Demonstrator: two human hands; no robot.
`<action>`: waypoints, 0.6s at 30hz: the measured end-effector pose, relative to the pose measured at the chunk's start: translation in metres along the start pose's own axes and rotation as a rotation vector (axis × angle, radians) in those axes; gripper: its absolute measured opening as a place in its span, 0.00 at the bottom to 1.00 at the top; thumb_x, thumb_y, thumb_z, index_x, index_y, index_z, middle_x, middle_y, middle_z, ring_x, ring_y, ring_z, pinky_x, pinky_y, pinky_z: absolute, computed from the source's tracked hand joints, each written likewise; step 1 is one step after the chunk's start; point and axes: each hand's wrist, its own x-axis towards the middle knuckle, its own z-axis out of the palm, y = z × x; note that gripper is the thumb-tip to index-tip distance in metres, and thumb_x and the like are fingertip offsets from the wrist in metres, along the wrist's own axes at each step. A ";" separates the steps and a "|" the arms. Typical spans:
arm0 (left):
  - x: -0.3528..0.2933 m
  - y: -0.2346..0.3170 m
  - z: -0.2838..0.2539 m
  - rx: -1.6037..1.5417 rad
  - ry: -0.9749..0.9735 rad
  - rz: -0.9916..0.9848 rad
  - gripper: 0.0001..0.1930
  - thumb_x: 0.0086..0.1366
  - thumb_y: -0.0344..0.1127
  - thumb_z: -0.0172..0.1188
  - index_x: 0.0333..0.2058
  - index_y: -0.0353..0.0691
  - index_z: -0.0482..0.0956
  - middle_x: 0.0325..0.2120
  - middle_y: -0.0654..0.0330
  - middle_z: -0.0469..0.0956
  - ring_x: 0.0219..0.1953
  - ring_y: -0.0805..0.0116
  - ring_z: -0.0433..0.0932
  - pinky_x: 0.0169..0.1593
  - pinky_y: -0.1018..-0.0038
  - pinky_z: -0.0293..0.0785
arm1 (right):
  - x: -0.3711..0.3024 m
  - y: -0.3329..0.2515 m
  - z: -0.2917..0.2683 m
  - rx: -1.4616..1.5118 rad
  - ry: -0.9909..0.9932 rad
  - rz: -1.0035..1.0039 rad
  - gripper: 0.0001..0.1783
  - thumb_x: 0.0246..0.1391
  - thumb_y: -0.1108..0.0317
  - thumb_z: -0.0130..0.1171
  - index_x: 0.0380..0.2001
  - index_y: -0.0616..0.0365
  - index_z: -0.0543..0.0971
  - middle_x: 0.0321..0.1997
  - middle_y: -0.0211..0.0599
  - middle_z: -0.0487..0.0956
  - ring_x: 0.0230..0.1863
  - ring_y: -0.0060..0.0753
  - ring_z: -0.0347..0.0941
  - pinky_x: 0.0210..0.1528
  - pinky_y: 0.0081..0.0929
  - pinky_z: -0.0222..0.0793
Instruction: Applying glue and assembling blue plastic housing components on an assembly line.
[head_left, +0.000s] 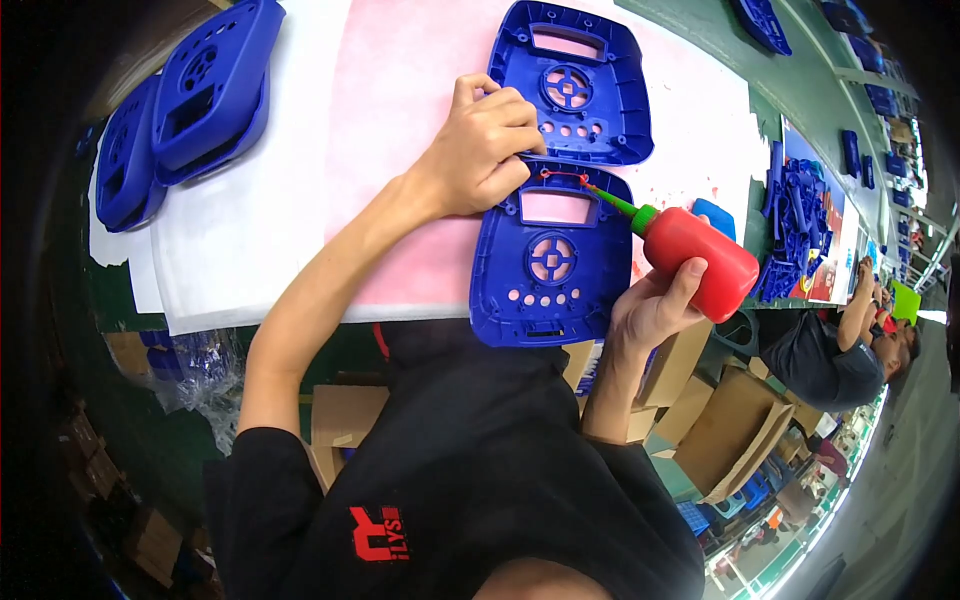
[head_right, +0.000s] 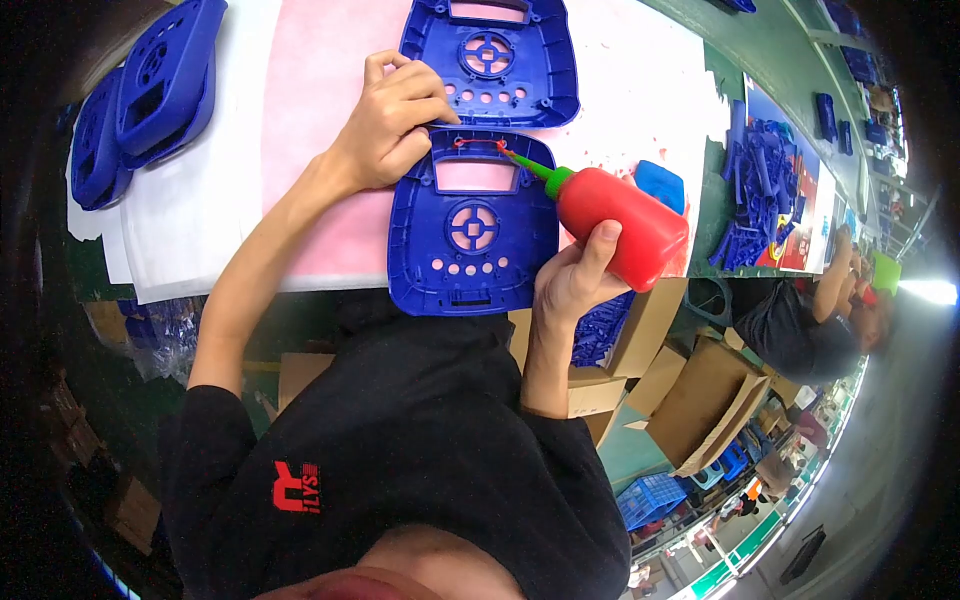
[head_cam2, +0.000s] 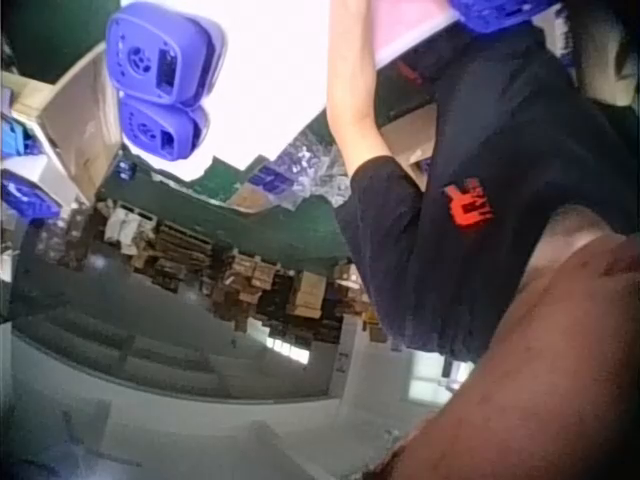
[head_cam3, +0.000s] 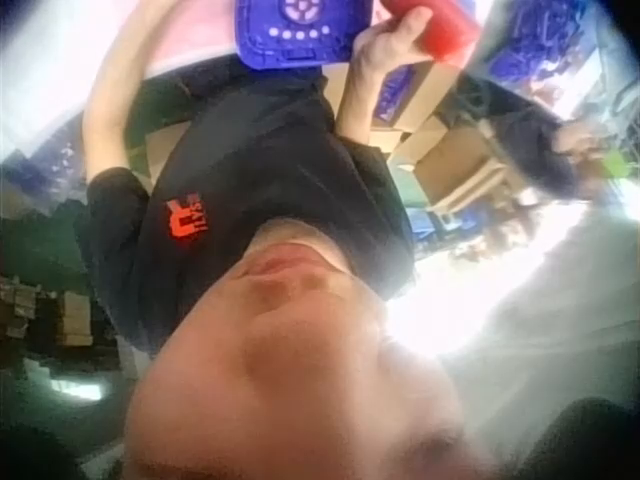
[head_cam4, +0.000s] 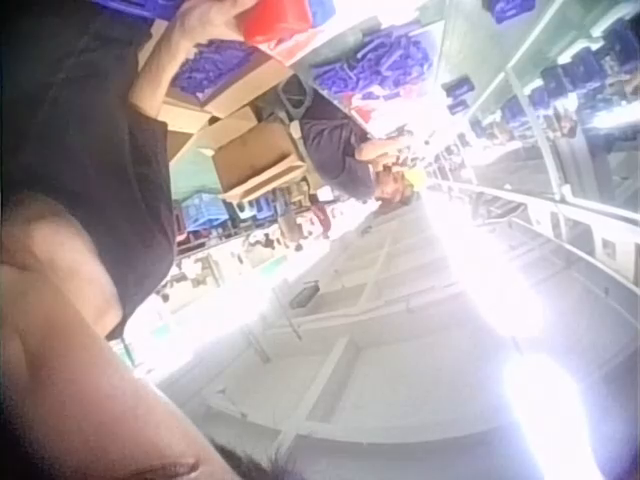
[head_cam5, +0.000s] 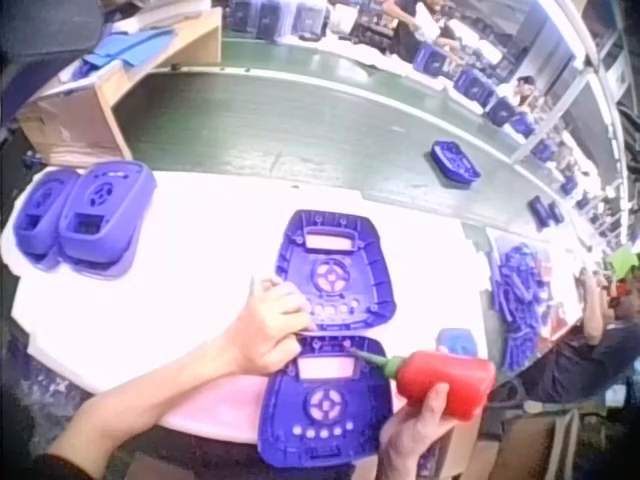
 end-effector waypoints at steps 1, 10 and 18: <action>0.000 0.000 0.000 0.003 -0.003 -0.001 0.11 0.42 0.31 0.47 0.24 0.36 0.77 0.27 0.56 0.73 0.36 0.63 0.72 0.53 0.64 0.51 | 0.000 0.000 0.000 0.005 0.004 -0.001 0.30 0.51 0.62 0.62 0.52 0.65 0.63 0.51 0.53 0.71 0.51 0.46 0.70 0.51 0.39 0.72; 0.001 0.000 0.001 -0.001 0.016 0.002 0.11 0.41 0.30 0.48 0.24 0.36 0.77 0.26 0.56 0.72 0.36 0.63 0.71 0.53 0.64 0.51 | 0.001 0.003 -0.005 0.020 0.001 0.049 0.34 0.50 0.67 0.62 0.57 0.62 0.58 0.54 0.51 0.68 0.53 0.44 0.69 0.52 0.38 0.70; 0.001 0.002 -0.001 -0.006 0.017 0.005 0.11 0.40 0.29 0.47 0.23 0.36 0.77 0.24 0.59 0.71 0.34 0.65 0.71 0.52 0.66 0.51 | 0.026 -0.025 -0.006 0.290 0.137 0.122 0.32 0.56 0.49 0.53 0.52 0.64 0.61 0.52 0.50 0.69 0.52 0.47 0.68 0.57 0.44 0.63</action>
